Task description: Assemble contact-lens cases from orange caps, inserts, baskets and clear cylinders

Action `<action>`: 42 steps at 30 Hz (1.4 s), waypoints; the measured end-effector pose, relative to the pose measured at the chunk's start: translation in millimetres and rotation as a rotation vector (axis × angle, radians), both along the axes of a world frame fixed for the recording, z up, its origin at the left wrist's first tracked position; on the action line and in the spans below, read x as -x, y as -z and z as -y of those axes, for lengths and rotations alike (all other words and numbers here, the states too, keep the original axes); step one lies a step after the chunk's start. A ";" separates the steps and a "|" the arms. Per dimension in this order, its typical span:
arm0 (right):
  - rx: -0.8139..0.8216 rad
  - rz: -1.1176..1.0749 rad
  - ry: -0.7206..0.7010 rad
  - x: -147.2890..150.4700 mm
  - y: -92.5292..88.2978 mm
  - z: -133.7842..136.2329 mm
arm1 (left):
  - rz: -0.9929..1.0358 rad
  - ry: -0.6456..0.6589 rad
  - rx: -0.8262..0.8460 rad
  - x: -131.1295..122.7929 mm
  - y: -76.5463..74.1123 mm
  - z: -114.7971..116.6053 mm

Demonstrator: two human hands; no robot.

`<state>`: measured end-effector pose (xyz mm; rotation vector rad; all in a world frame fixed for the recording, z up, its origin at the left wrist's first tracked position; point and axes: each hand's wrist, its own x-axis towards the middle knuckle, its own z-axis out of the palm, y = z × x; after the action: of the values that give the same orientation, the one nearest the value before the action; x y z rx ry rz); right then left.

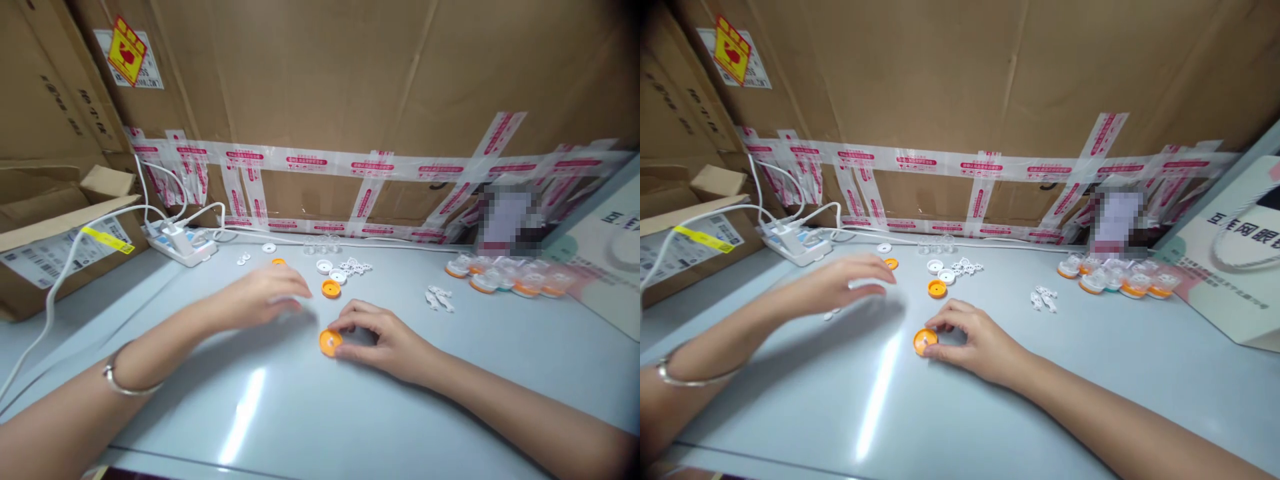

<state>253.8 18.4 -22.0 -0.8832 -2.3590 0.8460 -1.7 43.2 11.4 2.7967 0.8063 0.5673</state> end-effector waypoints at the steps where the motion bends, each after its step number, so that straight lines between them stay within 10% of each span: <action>1: 0.007 0.004 0.010 0.4 0.1 0.2 | -0.036 -0.151 0.056 15.8 -6.9 -7.1; 3: 0.016 0.015 0.027 1.3 1.0 0.7 | -0.221 -0.489 0.208 51.0 -19.2 -19.8; 6: 0.013 0.036 0.031 2.4 2.8 1.7 | -0.361 -0.637 0.354 92.8 -30.3 -27.4; 14: 0.001 0.061 0.032 5.7 -0.4 5.2 | -0.547 -0.612 0.585 89.3 -26.3 -20.2; 26: -0.017 0.050 0.074 7.8 3.7 5.0 | -0.585 -0.633 0.442 80.3 -23.9 -20.7; 34: -0.033 0.032 0.092 11.3 4.9 3.5 | 0.056 -0.069 -0.133 -22.3 3.1 15.0; 42: -0.034 0.031 0.086 10.7 5.6 4.1 | 0.084 0.037 -0.262 -38.9 30.6 16.7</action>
<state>243.0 14.3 -27.6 -0.9826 -2.3366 0.7607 37.2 26.4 -19.2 2.9892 0.7078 0.8340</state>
